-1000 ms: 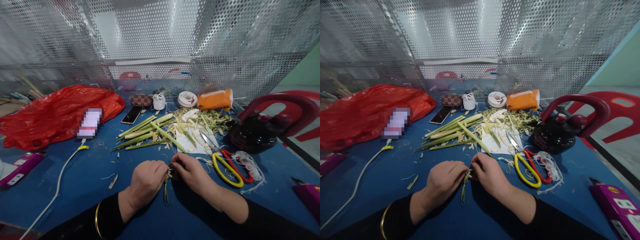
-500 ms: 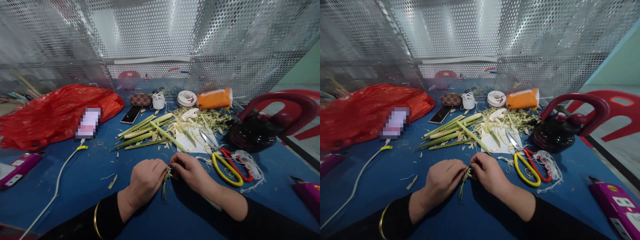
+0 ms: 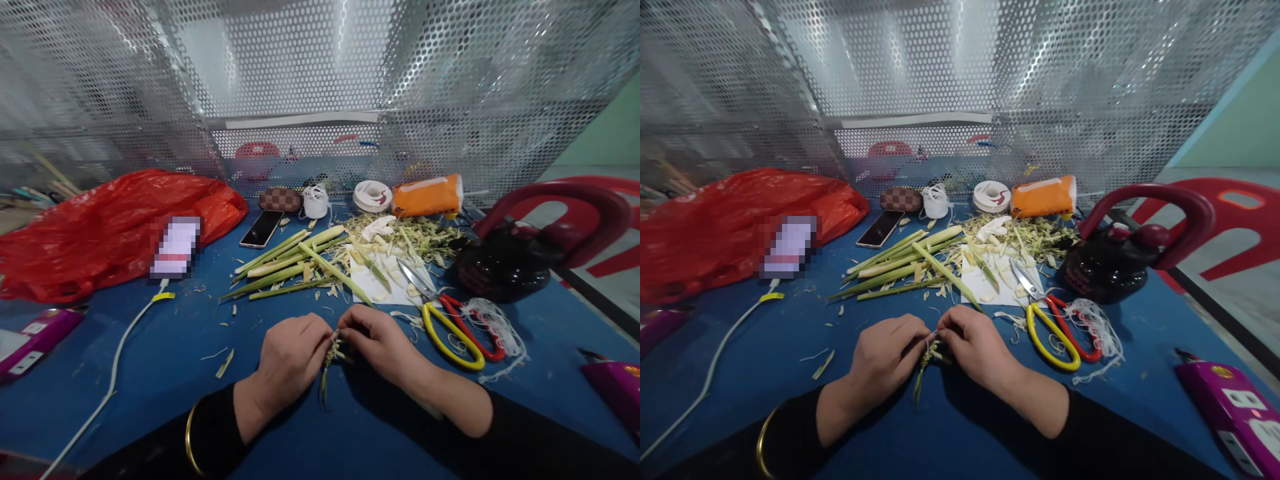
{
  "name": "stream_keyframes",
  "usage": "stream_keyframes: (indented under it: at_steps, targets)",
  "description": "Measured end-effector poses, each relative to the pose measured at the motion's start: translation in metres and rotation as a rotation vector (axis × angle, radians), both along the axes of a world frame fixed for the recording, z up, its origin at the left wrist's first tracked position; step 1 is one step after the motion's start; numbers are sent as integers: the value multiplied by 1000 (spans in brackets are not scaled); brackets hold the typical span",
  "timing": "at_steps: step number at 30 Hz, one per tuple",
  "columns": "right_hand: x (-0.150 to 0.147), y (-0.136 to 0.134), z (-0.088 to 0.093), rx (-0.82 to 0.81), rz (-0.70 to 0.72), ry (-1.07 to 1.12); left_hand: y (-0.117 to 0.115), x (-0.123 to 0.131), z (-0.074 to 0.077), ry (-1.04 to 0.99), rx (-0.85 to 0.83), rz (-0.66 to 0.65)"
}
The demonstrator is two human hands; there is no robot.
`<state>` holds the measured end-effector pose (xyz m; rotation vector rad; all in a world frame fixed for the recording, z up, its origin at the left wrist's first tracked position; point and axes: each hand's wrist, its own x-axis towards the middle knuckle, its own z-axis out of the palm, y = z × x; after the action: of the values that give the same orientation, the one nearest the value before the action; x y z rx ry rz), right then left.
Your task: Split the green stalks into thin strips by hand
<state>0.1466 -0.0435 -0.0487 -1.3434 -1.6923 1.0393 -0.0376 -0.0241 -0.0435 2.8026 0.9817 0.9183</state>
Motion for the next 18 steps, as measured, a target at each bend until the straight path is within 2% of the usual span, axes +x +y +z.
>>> stream_keyframes:
  at_steps: [6, 11, 13, 18]
  targets:
    - [-2, 1, 3, -65, -33, 9, 0, 0, 1, -1, 26, -11]
    - [-2, -1, 0, -96, -20, 161, 0, 0, 2, -3, 24, -21]
    - [-2, -1, 0, -56, 6, 160, 0, -1, 1, 11, 29, -17]
    - [0, 1, 2, 65, 14, -2, -1, -1, 3, 23, 52, -13]
